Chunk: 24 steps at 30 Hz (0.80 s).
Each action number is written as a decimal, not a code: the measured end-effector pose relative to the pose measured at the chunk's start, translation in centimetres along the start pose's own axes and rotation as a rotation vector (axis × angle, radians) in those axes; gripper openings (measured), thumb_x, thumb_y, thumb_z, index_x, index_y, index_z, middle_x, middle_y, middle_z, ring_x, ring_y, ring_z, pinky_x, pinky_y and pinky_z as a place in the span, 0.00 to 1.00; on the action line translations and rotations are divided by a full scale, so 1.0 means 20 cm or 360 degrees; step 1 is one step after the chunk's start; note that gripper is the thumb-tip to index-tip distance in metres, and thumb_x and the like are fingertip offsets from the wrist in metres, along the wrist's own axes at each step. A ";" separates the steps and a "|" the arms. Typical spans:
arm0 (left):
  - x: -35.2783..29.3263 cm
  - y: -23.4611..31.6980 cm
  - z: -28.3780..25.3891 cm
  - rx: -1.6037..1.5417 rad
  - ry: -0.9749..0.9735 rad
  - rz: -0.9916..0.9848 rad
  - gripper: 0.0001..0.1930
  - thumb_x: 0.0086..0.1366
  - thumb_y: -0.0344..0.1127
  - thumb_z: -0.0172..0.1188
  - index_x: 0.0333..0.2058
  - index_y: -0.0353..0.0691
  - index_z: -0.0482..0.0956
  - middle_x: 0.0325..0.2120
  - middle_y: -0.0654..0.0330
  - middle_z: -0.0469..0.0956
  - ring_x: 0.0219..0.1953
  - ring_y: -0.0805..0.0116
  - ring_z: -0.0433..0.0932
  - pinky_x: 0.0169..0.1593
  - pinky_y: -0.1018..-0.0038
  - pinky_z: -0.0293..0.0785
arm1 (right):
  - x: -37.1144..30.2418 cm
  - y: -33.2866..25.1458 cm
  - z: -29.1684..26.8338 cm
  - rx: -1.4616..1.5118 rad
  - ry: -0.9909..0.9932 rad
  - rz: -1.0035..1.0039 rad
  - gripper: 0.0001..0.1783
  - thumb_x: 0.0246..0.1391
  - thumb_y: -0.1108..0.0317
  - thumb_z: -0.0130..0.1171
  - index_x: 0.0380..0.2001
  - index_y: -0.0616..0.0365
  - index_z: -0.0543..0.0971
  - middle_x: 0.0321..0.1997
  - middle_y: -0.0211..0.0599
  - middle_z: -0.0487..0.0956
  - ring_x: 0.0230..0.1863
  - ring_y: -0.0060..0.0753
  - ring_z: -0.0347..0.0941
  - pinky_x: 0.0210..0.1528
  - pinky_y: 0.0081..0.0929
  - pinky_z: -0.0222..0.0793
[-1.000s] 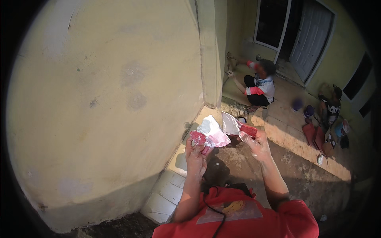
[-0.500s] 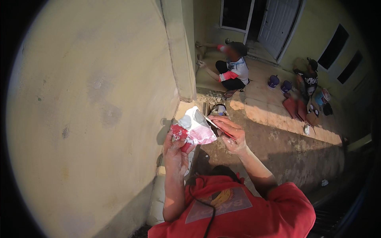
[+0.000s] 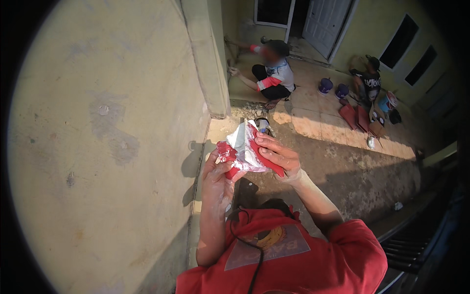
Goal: The person mixes a white compound in a bucket using a red trowel, then applies it to a wall surface. They scrape the compound from the bucket, spread it onto the wall, and smooth it with the trowel.
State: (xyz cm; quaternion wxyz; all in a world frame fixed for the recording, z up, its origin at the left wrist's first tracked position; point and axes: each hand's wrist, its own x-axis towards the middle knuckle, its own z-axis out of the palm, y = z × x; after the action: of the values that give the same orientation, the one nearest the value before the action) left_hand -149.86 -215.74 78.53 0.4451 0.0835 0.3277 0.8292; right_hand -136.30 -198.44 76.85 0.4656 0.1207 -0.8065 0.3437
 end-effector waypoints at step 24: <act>0.26 0.01 -0.15 -0.0054 -0.0011 0.0268 0.28 0.64 0.22 0.59 0.63 0.38 0.68 0.53 0.55 0.78 0.54 0.58 0.81 0.56 0.51 0.84 | -0.19 -0.17 -0.02 0.1359 0.1420 0.1566 0.14 0.60 0.74 0.59 0.49 0.65 0.78 0.44 0.40 0.84 0.43 0.37 0.84 0.41 0.40 0.88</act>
State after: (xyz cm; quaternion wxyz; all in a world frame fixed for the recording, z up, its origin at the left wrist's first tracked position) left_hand -154.23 -213.08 75.58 0.3762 0.1060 0.3038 0.8689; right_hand -132.24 -201.20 75.30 0.4531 -0.2309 -0.3026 0.8061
